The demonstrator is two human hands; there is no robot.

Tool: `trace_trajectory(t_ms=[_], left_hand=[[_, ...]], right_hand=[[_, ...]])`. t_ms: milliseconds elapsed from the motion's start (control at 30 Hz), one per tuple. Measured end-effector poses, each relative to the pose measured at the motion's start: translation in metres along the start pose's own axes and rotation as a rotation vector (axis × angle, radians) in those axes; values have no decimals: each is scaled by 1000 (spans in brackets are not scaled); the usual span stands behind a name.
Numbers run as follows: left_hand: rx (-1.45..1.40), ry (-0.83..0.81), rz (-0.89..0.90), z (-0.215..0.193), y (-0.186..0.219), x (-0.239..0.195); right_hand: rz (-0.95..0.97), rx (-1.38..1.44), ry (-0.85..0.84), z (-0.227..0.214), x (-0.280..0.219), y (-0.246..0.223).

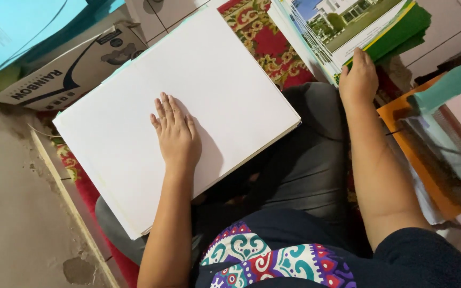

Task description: Manually folding printed booklets by placing them inside a cardstock guide and applying pressure with hands to create a crease.

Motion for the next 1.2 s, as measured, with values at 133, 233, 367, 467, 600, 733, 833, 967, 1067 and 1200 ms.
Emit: trace_trajectory(t_ms=[133, 233, 367, 467, 600, 733, 833, 967, 1067, 1200], left_hand=[[1, -12, -6, 3, 0, 0], [4, 10, -1, 2, -1, 0], [9, 14, 10, 3, -3, -3], [14, 25, 17, 5, -4, -3], [-14, 40, 7, 8, -7, -3], [-104, 94, -42, 11, -15, -4], [-181, 179, -44, 0, -15, -6], [-191, 162, -50, 10, -16, -1], [-227, 165, -75, 8, -19, -1], [-284, 182, -91, -4, -20, -3]], right_hand=[[49, -116, -73, 0, -4, -2], [24, -177, -96, 0, -5, -6], [13, -240, -152, 2, -10, -7], [-12, -225, -150, 2, -12, -7], [-84, -158, -63, 9, -11, 11], [-211, -311, 72, 12, 1, 33], [-373, -264, 286, -53, 2, -30], [-734, -121, 551, -134, -5, -130], [-851, -187, 508, -164, -36, -218], [-857, -137, 325, -137, -107, -280]])
Point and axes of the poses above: each hand's wrist, its own x-axis towards the middle knuckle, its own z-axis out of the palm, y = z × x, the point moved 8 cm from there along x, towards the middle knuckle, and after that the axes turned 6 degrees about x, right-handed, at the moved point
